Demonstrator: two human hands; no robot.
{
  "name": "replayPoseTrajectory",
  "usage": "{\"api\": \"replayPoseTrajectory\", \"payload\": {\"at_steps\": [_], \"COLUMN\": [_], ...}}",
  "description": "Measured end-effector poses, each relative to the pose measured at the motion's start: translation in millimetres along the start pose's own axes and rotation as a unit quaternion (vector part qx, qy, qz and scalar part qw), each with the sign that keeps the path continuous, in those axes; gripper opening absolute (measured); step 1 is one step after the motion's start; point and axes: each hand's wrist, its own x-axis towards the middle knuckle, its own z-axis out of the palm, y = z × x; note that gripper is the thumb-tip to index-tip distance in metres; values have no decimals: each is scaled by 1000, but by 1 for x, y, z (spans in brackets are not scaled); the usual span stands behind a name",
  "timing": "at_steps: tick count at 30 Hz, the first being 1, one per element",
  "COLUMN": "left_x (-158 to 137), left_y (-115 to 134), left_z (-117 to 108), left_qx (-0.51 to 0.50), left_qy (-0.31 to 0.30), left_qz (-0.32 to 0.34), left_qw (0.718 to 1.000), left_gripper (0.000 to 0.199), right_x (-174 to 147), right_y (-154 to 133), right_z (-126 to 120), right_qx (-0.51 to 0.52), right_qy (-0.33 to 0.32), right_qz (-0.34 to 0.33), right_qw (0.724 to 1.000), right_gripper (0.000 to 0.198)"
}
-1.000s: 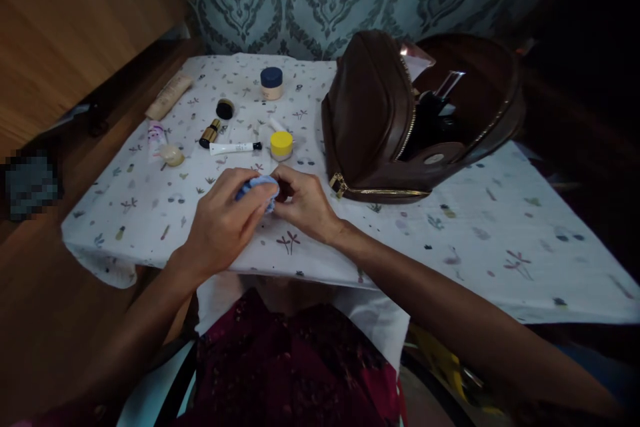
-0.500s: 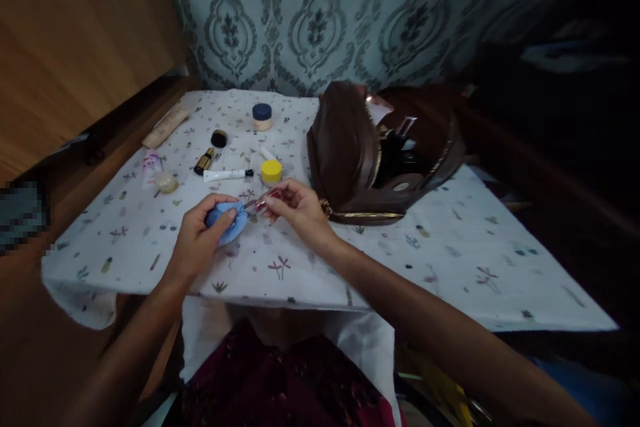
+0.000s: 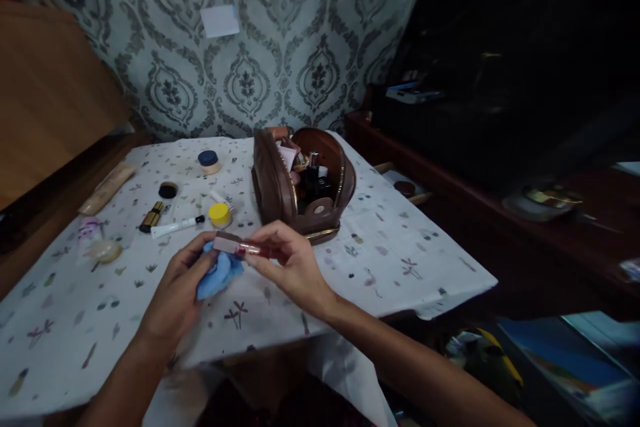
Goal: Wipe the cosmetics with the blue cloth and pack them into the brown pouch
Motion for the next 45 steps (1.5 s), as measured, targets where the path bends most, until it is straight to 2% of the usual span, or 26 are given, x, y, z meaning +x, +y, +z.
{"api": "replayPoseTrajectory", "payload": {"at_steps": [2, 6, 9, 12, 15, 17, 20, 25, 27, 30, 33, 36, 40, 43, 45], "left_x": [-2, -3, 0, 5, 12, 17, 23, 30, 32, 35, 37, 37, 38, 38, 37], "left_y": [6, 24, 33, 34, 27, 19, 7, -6, -8, -10, -10, -10, -15, -19, -21], "left_z": [10, 28, 45, 68, 88, 94, 93, 80, 79, 82, 82, 77, 69, 66, 66], "left_qx": [52, 174, 253, 339, 405, 430, 433, 444, 454, 464, 479, 497, 499, 501, 499], "left_qy": [-40, -89, -114, -154, -191, -205, -205, -211, -210, -204, -197, -196, -207, -222, -223], "left_qz": [35, 130, 196, 266, 284, 291, 331, 371, 390, 415, 431, 435, 425, 412, 413], "left_qw": [997, 972, 940, 889, 848, 830, 813, 787, 773, 756, 739, 725, 726, 728, 729], "left_gripper": [34, 33, 32, 45, 63, 66, 61, 66, 68, 68, 64, 59, 59, 62, 63], "right_x": [-9, -20, -20, -11, 4, 15, 29, 42, 46, 51, 56, 58, 58, 56, 54], "right_y": [-6, -31, -58, -84, -102, -107, -105, -89, -85, -85, -90, -96, -100, -101, -102], "right_z": [-10, -34, -59, -84, -98, -102, -105, -111, -114, -117, -119, -124, -134, -142, -145], "right_qx": [-89, -225, -219, -188, -180, -183, -181, -226, -291, -401, -459, -487, -493, -488, -506], "right_qy": [-17, -20, -6, 58, 109, 123, 113, 69, 54, 11, -25, -5, 28, 20, 1], "right_qz": [-36, -104, -109, -97, -115, -129, -136, -90, -78, -77, -88, -83, -109, -115, -105], "right_qw": [995, 969, 970, 976, 971, 967, 967, 967, 952, 913, 884, 870, 863, 865, 856], "right_gripper": [28, 50, 59, 58, 53, 47, 37, 24, 16, 8, 13, 18, 19, 20, 19]}}
